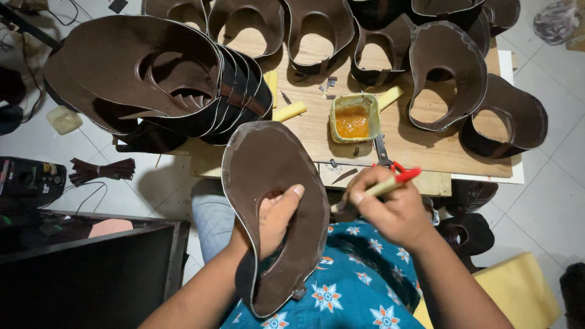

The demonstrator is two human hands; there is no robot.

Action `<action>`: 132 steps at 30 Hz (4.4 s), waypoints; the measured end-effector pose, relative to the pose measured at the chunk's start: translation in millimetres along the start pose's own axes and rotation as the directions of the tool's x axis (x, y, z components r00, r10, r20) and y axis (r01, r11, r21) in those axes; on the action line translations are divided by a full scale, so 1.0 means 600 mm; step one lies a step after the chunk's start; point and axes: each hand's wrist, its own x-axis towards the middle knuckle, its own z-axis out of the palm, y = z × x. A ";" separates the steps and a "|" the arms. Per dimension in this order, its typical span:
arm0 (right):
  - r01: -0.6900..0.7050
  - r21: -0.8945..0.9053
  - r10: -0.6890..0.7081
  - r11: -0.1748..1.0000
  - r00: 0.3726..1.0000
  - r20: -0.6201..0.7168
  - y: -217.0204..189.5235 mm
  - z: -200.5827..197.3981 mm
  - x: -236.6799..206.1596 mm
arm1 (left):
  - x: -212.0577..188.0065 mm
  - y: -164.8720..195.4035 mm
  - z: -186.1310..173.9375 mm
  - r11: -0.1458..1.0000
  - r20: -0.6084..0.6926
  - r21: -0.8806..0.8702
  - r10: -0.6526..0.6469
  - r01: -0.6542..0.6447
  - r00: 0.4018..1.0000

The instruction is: The person sits at a workbench covered with brown shoe upper components and applies glue with a brush along the edge of one upper at a time, dipping the brush into a small container of glue, then sets the finished upper onto a stack and picks up the next one.

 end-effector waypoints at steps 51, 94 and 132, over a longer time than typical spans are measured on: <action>-0.099 0.967 0.283 0.236 0.959 0.029 0.048 0.073 -0.014 | 0.122 -0.025 0.007 0.777 0.029 0.052 0.627 -0.628 0.778; 0.436 -0.268 -0.402 0.859 0.899 0.175 -0.054 0.104 0.396 | 0.258 -0.102 -0.092 0.219 0.167 0.944 0.331 -0.248 0.929; 0.240 0.684 0.011 0.689 0.940 -0.340 -0.072 0.069 0.245 | 0.188 -0.048 -0.099 0.101 0.365 0.742 0.768 -0.663 0.526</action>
